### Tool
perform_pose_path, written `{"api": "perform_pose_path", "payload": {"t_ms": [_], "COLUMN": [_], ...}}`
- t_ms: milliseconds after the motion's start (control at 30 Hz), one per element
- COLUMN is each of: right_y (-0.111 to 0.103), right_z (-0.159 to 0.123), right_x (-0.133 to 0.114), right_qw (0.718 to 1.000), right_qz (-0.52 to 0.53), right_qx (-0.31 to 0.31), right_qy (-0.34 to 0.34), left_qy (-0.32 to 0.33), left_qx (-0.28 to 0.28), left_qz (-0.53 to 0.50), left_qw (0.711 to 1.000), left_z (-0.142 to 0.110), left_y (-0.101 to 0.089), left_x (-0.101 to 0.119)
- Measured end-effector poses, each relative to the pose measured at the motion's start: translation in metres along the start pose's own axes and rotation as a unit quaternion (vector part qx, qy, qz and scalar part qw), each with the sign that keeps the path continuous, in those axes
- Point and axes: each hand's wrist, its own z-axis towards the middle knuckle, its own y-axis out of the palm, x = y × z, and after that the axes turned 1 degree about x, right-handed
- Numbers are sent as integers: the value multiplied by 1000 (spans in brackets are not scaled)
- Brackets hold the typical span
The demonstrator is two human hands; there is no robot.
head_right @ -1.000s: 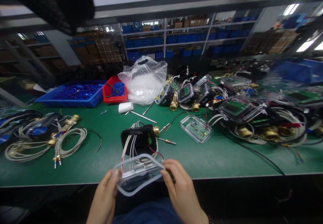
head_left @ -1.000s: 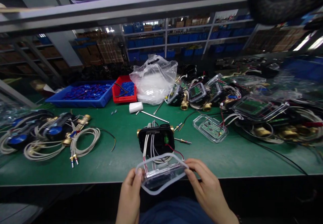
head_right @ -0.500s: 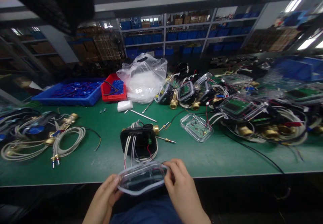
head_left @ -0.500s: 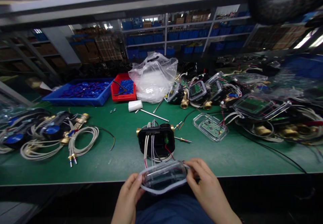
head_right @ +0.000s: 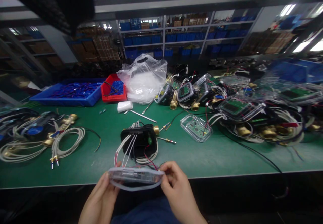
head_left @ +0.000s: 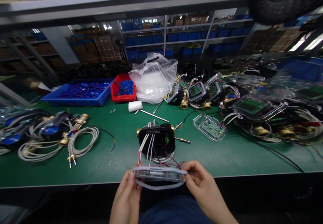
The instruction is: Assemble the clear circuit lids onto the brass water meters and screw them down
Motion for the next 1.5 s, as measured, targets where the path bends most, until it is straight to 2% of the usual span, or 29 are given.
{"api": "perform_pose_path", "payload": {"t_ms": [133,233,400,533,667,800,867,933,967,1033,1100,1200,1300,1367,1433,1500], "right_y": [3,2,0,-5,-6,5,10,10,8,2,-4,-9,-9,-8,-7,-7], "right_z": [4,4,5,10,15,15,15,19,22,31,41,53,61,66,70,74], "right_x": [0,2,1,-8,-20,-26,-25,-21,-18,-9,0,7,4,-2,-8,-12], "right_qw": [1000,999,996,985,971,953,950,961,967,965,956,927,909,916,925,941], "right_qz": [11,-7,10,55,94,125,110,50,12,-54,-98,-161,-185,-180,-175,-170], "right_qx": [-16,-41,-77,-166,-218,-264,-284,-271,-247,-196,-160,-140,-122,-119,-131,-138], "right_qy": [23,-7,-36,4,29,86,75,-8,-67,-165,-224,-307,-354,-339,-311,-259], "left_qy": [-4,-9,-68,-106,-105,-97,-40,69,128,239,332,423,486,506,496,464], "left_qx": [6,8,-40,-69,-80,-85,-115,-166,-196,-244,-265,-272,-250,-191,-131,-106], "left_qz": [-41,-71,-107,-122,-118,-43,22,89,126,209,287,360,385,381,364,350], "left_qw": [999,997,991,984,984,991,992,980,964,916,859,786,744,750,777,807], "left_z": [6,10,18,26,32,33,35,40,44,51,58,63,65,65,66,66], "left_y": [1,-2,-13,-20,-23,-22,-20,-16,-13,-9,-5,-1,3,7,13,19], "left_x": [-3,-4,-6,-16,-25,-17,-8,4,10,22,33,43,44,42,39,37]}}
